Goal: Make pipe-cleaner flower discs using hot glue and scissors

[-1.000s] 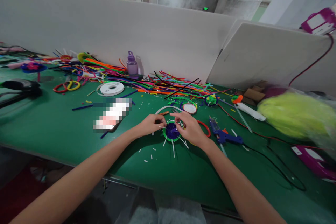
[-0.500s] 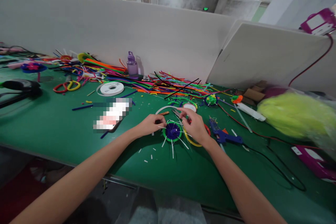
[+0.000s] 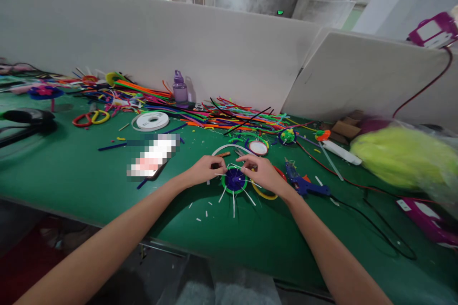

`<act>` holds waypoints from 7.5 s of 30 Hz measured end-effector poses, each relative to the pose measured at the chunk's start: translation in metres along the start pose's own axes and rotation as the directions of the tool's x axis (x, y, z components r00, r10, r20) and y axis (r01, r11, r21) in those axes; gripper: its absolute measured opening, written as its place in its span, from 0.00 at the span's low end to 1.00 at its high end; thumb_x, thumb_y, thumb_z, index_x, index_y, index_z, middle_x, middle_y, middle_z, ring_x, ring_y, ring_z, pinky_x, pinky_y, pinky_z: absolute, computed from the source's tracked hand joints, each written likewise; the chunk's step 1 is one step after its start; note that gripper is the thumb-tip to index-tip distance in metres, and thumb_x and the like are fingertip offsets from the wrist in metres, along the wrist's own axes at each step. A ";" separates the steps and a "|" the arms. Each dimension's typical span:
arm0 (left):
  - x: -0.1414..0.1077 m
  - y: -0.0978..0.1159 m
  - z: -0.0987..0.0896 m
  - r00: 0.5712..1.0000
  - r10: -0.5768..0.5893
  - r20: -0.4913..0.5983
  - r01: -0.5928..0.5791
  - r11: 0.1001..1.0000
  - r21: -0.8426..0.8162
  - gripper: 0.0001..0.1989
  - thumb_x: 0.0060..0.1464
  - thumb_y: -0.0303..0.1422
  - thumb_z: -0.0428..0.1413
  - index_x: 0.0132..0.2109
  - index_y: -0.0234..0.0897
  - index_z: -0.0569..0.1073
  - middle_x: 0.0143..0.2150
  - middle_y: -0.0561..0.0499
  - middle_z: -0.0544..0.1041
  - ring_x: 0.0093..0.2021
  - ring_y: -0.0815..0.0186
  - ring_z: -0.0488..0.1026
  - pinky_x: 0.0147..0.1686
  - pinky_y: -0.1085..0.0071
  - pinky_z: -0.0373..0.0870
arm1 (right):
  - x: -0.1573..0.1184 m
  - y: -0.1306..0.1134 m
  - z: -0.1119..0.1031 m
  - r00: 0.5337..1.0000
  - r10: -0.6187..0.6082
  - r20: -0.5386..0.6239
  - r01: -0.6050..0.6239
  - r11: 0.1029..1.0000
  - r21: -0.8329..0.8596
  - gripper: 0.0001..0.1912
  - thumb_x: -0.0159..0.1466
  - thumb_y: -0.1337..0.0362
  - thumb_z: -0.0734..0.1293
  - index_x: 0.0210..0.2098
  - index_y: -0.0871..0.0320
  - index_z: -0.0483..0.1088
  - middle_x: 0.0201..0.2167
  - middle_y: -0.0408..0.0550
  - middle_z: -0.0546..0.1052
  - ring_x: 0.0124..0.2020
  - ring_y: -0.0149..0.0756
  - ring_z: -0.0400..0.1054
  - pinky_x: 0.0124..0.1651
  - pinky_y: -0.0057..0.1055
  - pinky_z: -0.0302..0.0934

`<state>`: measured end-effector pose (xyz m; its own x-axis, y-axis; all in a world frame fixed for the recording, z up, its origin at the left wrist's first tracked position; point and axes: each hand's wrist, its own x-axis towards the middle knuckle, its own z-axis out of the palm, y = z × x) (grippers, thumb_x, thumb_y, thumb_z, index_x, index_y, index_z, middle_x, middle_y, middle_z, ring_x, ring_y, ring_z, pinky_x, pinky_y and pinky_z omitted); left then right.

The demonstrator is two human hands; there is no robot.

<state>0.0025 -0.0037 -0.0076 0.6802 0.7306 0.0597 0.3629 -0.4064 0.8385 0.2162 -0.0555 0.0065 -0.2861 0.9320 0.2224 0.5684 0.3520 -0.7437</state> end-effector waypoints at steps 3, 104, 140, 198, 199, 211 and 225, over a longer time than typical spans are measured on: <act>0.000 0.001 -0.001 1.000 -0.006 0.002 0.006 1.000 0.004 0.09 0.51 0.35 0.51 0.29 0.33 0.70 0.23 0.55 0.66 0.25 0.72 0.61 0.26 0.76 0.56 | 0.000 0.002 0.001 1.000 0.002 -0.003 -0.002 1.000 0.007 0.14 0.57 0.68 0.63 0.43 0.57 0.70 0.27 0.43 0.73 0.27 0.30 0.65 0.32 0.29 0.61; 0.000 0.000 -0.002 0.999 -0.038 0.016 0.038 0.997 -0.065 0.11 0.50 0.36 0.53 0.28 0.31 0.69 0.23 0.55 0.65 0.24 0.73 0.59 0.25 0.76 0.54 | -0.063 0.025 -0.074 0.918 0.196 0.344 -0.346 0.821 0.454 0.25 0.54 0.44 0.64 0.33 0.62 0.72 0.22 0.45 0.71 0.19 0.29 0.62 0.23 0.25 0.55; 0.000 0.004 -0.002 0.999 -0.036 0.003 0.036 0.999 -0.040 0.11 0.50 0.37 0.53 0.27 0.31 0.69 0.22 0.55 0.65 0.24 0.73 0.59 0.25 0.76 0.55 | -0.063 0.026 -0.074 0.918 0.228 0.325 -0.353 0.843 0.405 0.25 0.55 0.44 0.63 0.34 0.62 0.73 0.22 0.45 0.72 0.20 0.30 0.63 0.24 0.26 0.56; -0.003 0.003 -0.004 0.999 -0.018 0.029 0.018 1.000 -0.001 0.06 0.46 0.29 0.49 0.26 0.31 0.68 0.23 0.55 0.64 0.24 0.73 0.58 0.26 0.77 0.54 | -0.001 -0.008 -0.039 1.000 0.014 0.010 -0.005 0.782 -0.623 0.11 0.60 0.65 0.60 0.30 0.57 0.74 0.34 0.49 0.77 0.40 0.39 0.68 0.40 0.31 0.59; -0.003 0.002 -0.004 0.999 -0.013 0.032 0.013 1.000 -0.002 0.06 0.46 0.29 0.49 0.26 0.31 0.68 0.23 0.55 0.64 0.24 0.73 0.58 0.26 0.77 0.54 | 0.005 -0.011 -0.030 0.998 0.048 0.032 -0.016 0.758 -0.652 0.11 0.60 0.65 0.60 0.28 0.58 0.74 0.32 0.50 0.76 0.39 0.40 0.68 0.38 0.30 0.58; -0.003 0.000 -0.004 1.000 0.008 0.020 -0.008 0.999 0.037 0.06 0.46 0.29 0.49 0.27 0.31 0.70 0.23 0.54 0.67 0.25 0.72 0.61 0.27 0.77 0.57 | 0.022 0.004 0.003 0.967 0.234 -0.103 -0.253 0.816 -0.520 0.08 0.54 0.70 0.62 0.22 0.60 0.71 0.26 0.54 0.75 0.31 0.41 0.69 0.31 0.31 0.54; -0.001 0.001 0.000 0.996 -0.021 -0.081 0.021 1.000 -0.003 0.05 0.45 0.28 0.49 0.26 0.32 0.68 0.22 0.56 0.65 0.24 0.73 0.60 0.26 0.77 0.55 | 0.017 0.005 -0.018 0.923 0.367 0.116 -0.369 0.760 0.535 0.08 0.50 0.63 0.66 0.27 0.63 0.67 0.23 0.47 0.73 0.21 0.26 0.62 0.18 0.21 0.46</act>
<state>0.0023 -0.0054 -0.0067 0.6182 0.7813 0.0856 0.3755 -0.3892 0.8411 0.2278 -0.0360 0.0179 -0.1452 0.9794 -0.1403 0.1245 -0.1226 -0.9846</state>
